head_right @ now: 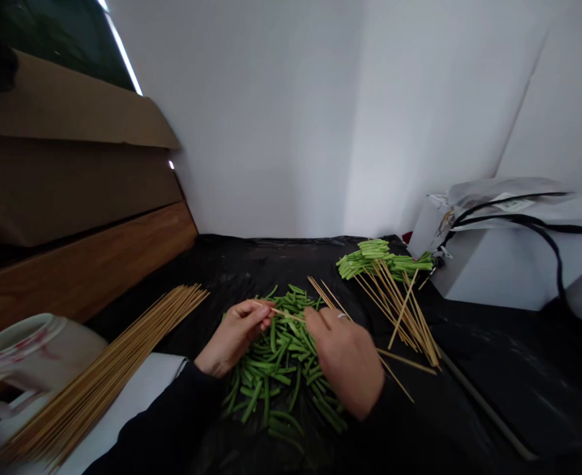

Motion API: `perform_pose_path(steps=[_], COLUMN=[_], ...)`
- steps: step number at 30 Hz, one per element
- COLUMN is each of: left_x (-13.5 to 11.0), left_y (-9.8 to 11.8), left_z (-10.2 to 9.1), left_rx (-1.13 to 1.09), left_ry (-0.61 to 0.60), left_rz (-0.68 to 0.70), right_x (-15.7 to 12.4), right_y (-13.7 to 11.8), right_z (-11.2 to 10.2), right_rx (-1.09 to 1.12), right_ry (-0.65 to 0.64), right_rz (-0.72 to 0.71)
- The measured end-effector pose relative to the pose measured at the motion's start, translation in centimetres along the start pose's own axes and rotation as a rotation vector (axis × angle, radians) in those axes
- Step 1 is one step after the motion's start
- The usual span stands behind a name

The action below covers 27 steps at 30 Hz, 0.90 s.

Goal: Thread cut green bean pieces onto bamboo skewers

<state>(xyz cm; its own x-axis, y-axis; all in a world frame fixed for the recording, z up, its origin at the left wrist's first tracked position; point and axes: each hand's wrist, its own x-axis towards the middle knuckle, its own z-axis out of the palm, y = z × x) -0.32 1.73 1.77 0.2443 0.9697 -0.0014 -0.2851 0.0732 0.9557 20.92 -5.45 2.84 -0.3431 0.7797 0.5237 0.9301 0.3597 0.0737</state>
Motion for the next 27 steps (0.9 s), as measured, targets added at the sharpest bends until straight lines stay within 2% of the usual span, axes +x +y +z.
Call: perform_pose_path(steps=[3,6,9,13,18,27], left_x=[0.0,0.4,0.7,0.6,0.4,0.3], left_y=[0.3,0.8,0.7,0.1,0.3,0.5], left_z=[-0.6,-2.2,-3.3,-3.6,-4.1,-3.9], left_rx=[0.173,0.386,0.608,0.893,1.169,1.293], left_ry=[0.007,0.152,0.201,0.115,-0.07,-0.244], left_rz=[0.064,0.176,0.232,0.285,0.326,0.353], right_x=[0.7,0.1,-0.7,-1.0,-1.0,-1.3], right_y=[-0.4,0.9,1.9,1.6,1.1,1.1], right_z=[1.1,2.8,4.0,4.1,4.0,4.1], right_rx=[-0.018,-0.076,-0.105,-0.064,-0.017,0.05], right_ry=[0.021,0.105,0.08,0.086,0.074,0.065], right_rz=[-0.118,-0.057,-0.039,-0.034,-0.009,0.002])
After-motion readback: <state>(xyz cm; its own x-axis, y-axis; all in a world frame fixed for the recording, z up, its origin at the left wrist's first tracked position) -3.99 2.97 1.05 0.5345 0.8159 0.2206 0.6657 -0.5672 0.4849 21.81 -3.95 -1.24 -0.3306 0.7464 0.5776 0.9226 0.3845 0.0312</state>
